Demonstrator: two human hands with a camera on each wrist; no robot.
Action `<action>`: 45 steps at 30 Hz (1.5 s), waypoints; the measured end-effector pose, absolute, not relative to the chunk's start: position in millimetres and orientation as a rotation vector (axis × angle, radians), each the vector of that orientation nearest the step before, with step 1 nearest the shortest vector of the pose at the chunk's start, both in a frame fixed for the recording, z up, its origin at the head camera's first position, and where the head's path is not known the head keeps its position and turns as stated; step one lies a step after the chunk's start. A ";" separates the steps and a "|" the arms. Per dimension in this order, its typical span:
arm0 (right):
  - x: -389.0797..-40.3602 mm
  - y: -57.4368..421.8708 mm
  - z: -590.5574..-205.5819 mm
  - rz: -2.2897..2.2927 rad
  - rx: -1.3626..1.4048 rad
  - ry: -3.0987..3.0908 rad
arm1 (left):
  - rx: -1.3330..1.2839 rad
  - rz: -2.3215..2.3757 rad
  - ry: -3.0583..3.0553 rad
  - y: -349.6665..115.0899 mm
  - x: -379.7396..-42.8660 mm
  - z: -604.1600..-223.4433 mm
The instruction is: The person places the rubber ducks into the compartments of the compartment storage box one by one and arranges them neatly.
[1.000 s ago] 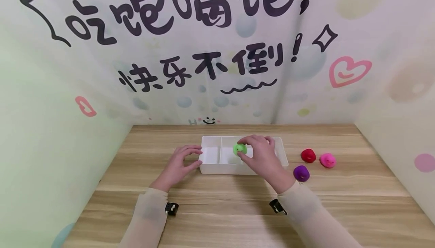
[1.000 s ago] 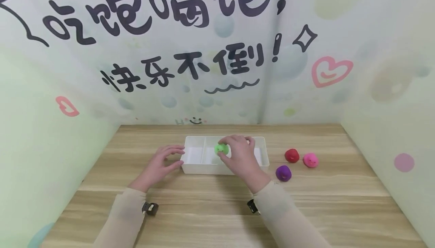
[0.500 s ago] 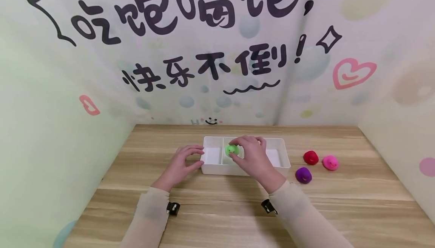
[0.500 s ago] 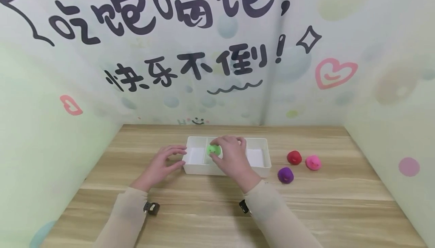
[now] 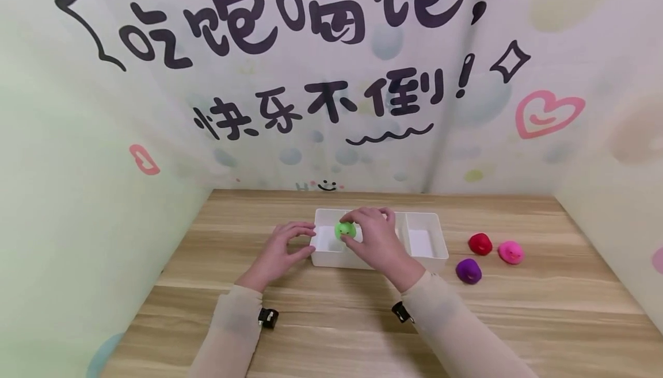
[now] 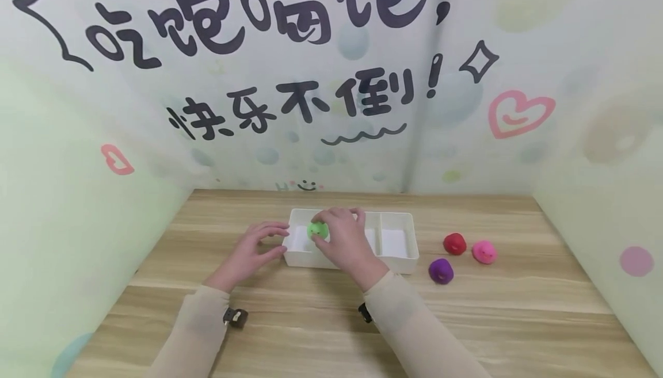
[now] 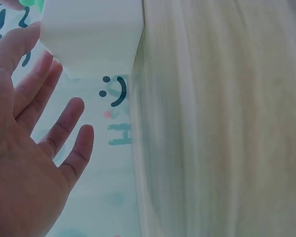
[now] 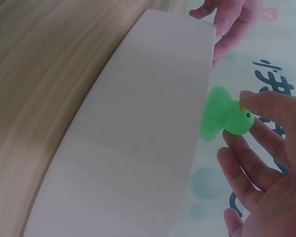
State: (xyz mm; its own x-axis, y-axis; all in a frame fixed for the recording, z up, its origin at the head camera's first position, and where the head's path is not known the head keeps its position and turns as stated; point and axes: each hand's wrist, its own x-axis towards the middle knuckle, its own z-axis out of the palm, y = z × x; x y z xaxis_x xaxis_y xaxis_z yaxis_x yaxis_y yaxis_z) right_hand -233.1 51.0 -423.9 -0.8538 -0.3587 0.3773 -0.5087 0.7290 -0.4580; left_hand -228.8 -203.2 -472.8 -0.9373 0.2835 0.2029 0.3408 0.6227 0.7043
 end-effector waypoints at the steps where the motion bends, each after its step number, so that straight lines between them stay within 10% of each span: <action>1: -233.6 50.1 -424.1 0.821 0.689 -2.671 | -0.536 -1.224 -2.763 -202.8 -229.1 -473.3; 45: -263.4 22.0 -444.0 0.570 0.874 -2.800 | -0.558 -1.245 -2.733 -201.6 -226.0 -472.5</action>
